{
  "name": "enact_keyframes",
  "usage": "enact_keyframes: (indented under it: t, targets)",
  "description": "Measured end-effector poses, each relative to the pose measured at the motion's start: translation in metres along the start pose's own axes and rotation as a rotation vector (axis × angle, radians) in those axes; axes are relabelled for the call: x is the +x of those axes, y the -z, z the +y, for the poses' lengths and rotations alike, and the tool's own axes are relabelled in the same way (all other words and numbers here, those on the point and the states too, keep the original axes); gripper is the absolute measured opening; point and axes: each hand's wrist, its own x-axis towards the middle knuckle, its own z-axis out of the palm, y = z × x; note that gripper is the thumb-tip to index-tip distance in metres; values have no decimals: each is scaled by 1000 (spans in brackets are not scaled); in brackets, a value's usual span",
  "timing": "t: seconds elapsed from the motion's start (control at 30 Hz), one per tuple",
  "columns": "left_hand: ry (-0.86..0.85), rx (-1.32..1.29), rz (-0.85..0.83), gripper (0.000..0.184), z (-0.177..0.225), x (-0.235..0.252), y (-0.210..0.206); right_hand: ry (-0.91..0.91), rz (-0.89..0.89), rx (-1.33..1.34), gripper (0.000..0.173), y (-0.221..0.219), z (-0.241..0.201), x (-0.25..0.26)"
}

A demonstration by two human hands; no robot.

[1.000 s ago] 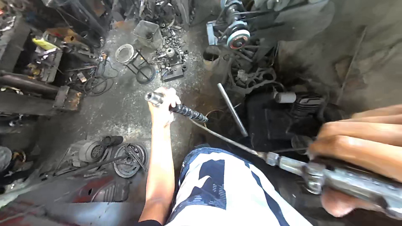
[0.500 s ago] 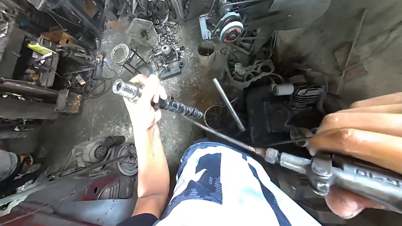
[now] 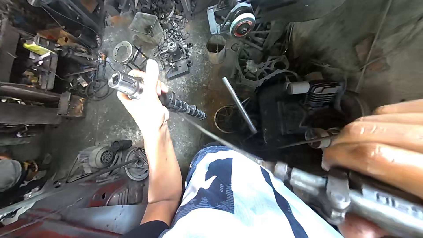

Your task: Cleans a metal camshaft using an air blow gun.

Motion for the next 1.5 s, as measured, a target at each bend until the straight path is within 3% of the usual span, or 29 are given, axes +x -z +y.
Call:
enact_keyframes:
  t: [0.2, 1.0, 1.3, 1.5]
  targets:
    - [-7, 27, 10, 22, 4, 3, 6, -67, 36, -44, 56, -6, 9, -4]
    - [31, -83, -168, 28, 58, -5, 27, -98, 46, -41, 50, -11, 17, -7]
    - [25, -256, -468, 27, 62, 8, 49, -103, 124, 87, 49, -9, 11, -24]
    - [16, -432, -542, 21, 60, 12, 51, -110, 168, 85, 46, -2, 0, -20]
